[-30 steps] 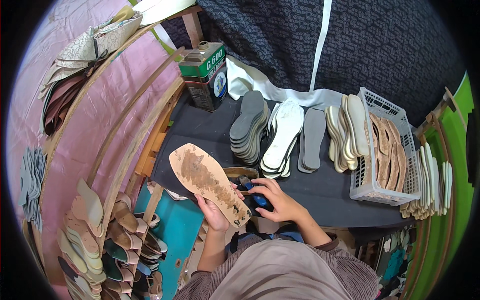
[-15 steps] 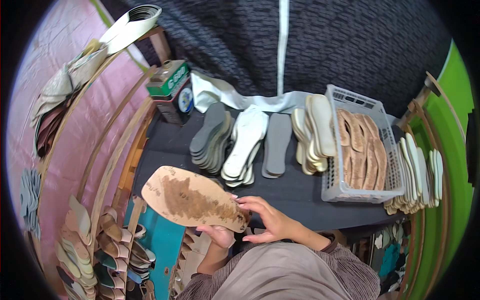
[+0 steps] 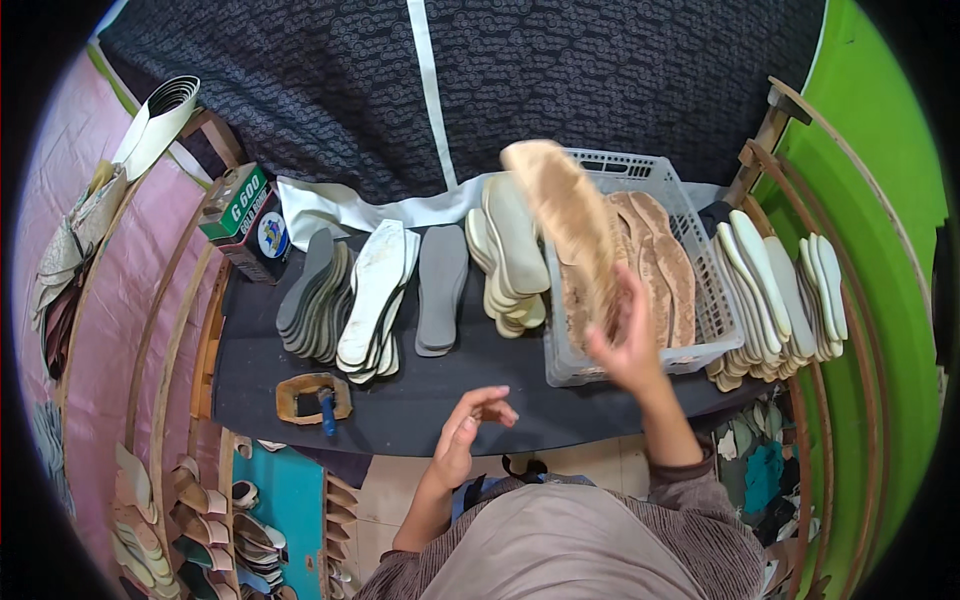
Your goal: The person applies glue to shoe soles using a brush dipped into a small container of adhesive.
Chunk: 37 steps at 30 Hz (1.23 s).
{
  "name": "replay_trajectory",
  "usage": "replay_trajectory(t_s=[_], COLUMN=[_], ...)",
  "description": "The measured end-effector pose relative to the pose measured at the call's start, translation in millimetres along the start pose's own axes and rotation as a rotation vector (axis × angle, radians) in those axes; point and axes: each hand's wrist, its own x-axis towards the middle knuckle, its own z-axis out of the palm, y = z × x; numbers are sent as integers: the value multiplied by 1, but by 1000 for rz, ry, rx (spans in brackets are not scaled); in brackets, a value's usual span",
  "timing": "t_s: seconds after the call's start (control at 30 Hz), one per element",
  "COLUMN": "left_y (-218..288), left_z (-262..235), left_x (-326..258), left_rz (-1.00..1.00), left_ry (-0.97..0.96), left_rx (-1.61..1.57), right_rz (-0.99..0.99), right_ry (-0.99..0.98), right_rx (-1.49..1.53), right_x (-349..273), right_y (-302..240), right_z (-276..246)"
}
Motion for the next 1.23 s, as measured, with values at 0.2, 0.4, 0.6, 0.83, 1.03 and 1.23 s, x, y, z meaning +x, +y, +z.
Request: replay_trajectory(t_s=[0.2, 0.4, 0.6, 0.83, 1.03, 1.23], left_y=[-14, -21, -24, -22, -18, -12], left_z=[23, 38, 43, 48, 48, 30], left_x=[-11, -19, -24, -23, -26, -48], left_rz=[-99, -105, -138, -176, -218, -240], left_ry=[75, 159, 210, 147, 112, 203], left_rx=[83, 107, 178, 163, 202, 246], right_rz=[201, 335, 226, 362, 583, 149], right_ry=[-47, -172, -284, -261, -399, -133], right_rx=[-369, -804, -994, -1146, -961, -501], right_x=[83, 106, 101, 96, 116, 128], right_y=[104, 214, 200, 203, 191, 107], right_z=[-74, -73, -53, -57, -76, -107])
